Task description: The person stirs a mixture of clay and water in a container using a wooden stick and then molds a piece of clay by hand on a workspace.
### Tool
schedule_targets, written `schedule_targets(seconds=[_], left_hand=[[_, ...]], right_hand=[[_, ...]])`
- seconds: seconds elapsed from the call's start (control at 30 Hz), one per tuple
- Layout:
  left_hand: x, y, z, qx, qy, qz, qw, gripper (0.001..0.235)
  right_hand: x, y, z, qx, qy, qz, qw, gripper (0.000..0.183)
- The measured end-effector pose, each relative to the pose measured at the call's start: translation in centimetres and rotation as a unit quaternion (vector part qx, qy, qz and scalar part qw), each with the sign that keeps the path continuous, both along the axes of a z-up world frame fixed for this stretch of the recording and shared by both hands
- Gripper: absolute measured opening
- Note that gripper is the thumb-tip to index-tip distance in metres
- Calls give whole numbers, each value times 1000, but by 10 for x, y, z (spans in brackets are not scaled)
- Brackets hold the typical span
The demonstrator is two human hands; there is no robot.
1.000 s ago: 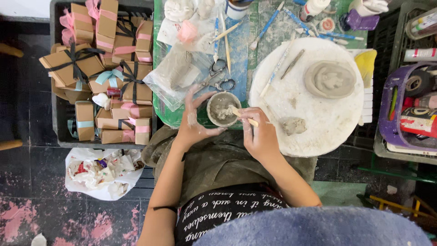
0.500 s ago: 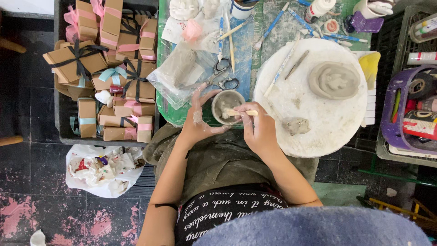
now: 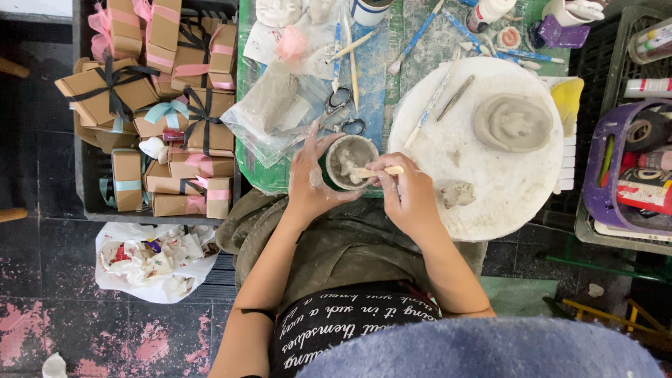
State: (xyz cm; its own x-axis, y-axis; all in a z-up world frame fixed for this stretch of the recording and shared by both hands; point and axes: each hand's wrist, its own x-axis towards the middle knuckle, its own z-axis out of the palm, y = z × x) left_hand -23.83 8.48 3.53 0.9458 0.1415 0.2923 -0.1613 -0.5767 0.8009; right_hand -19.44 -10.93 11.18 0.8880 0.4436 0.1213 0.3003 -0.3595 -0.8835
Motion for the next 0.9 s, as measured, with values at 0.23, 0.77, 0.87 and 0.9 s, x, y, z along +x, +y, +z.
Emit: schedule_targets(seconds=[0.23,0.77,0.87,0.9], left_hand=[[2,-1,-3,5,-20,-12,1000,130],[3,-2,7,42,12,-15,999,128],[3,-2,4,46,-10,-14,999,130],[2,-2,3,41,-8,-16,999,130]], right_hand=[[4,10,-15,47,5,-48,998,7],[1,4,-5,62,-28,-125,990,10],[-6,-5,-2,80,-19,-131,988,11],[-9,-7,-2,105,-9,-128,986,11]])
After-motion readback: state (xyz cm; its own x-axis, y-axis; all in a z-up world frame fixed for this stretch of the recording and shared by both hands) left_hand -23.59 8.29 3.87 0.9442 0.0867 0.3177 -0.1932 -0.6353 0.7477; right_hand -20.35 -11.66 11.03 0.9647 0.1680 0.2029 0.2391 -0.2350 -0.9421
